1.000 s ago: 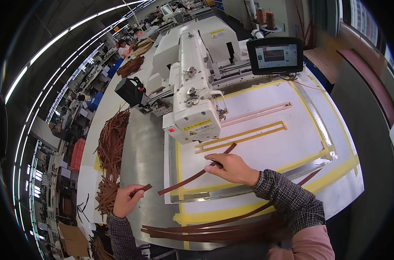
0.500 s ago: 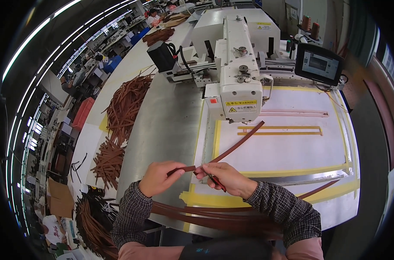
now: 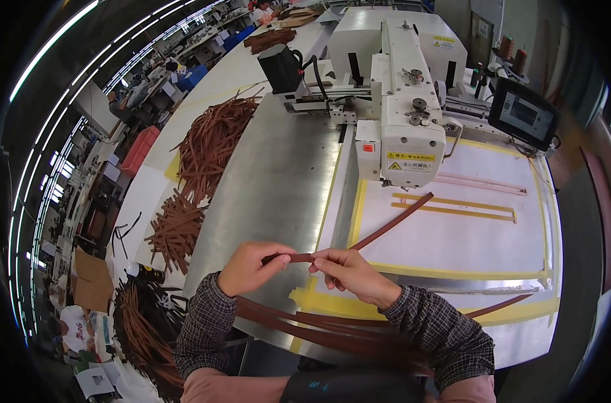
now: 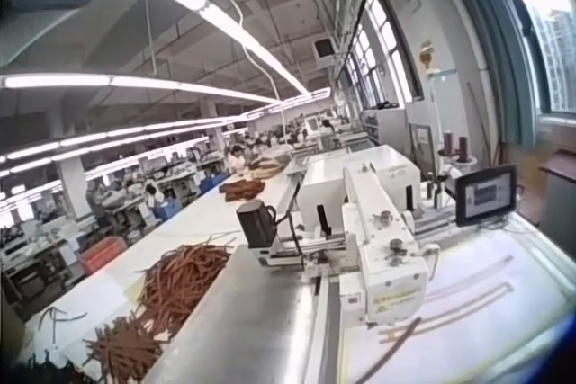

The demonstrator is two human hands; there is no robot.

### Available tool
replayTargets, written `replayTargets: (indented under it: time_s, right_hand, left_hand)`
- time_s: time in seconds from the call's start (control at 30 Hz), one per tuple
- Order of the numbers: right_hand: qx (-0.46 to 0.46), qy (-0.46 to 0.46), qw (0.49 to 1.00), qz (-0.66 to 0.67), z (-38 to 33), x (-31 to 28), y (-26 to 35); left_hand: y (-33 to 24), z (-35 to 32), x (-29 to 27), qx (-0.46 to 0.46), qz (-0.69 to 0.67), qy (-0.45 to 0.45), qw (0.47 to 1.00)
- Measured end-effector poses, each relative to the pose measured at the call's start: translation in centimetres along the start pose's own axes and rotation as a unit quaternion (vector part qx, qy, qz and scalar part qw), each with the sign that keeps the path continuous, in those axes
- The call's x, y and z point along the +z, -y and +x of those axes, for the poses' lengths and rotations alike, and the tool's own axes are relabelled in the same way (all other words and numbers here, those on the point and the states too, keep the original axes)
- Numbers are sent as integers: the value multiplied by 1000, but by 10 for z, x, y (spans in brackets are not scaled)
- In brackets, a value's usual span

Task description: Assembling leather straps using an automated sewing machine in a factory setting.

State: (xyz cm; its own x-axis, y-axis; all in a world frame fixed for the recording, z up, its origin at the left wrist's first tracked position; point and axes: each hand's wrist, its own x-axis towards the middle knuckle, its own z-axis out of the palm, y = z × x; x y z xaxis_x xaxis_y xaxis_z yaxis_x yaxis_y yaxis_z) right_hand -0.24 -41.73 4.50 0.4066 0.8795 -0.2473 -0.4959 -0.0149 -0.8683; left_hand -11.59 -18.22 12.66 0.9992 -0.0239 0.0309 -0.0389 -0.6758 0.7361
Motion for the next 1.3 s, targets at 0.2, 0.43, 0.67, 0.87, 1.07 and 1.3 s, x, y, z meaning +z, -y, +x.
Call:
replayTargets:
  time_s: [0.2,0.43,0.67,0.87,1.07,1.3]
  right_hand:
    - [-193,-77,907,-366,-4,12,7]
    - [-268,-142,841,-448,-2,4,-3]
    - [-215,-87,930,-284,-6,-8,-3]
    - [-255,-132,809,-513,-4,-5,-10]
    - [-292,-176,884,-320,-5,-8,1]
    - [-247,-181,945,-114,-15,-29,10]
  left_hand:
    - [-3,-2,-2,-6,-26,14,1000]
    - [-4,0,3,51,41,17,998]
    - [-3,0,4,14,23,6,1000]
    - [-9,2,7,25,36,2,999]
    - [-11,1,16,23,16,-44,999]
    - [-22,16,51,11,-56,-15,998]
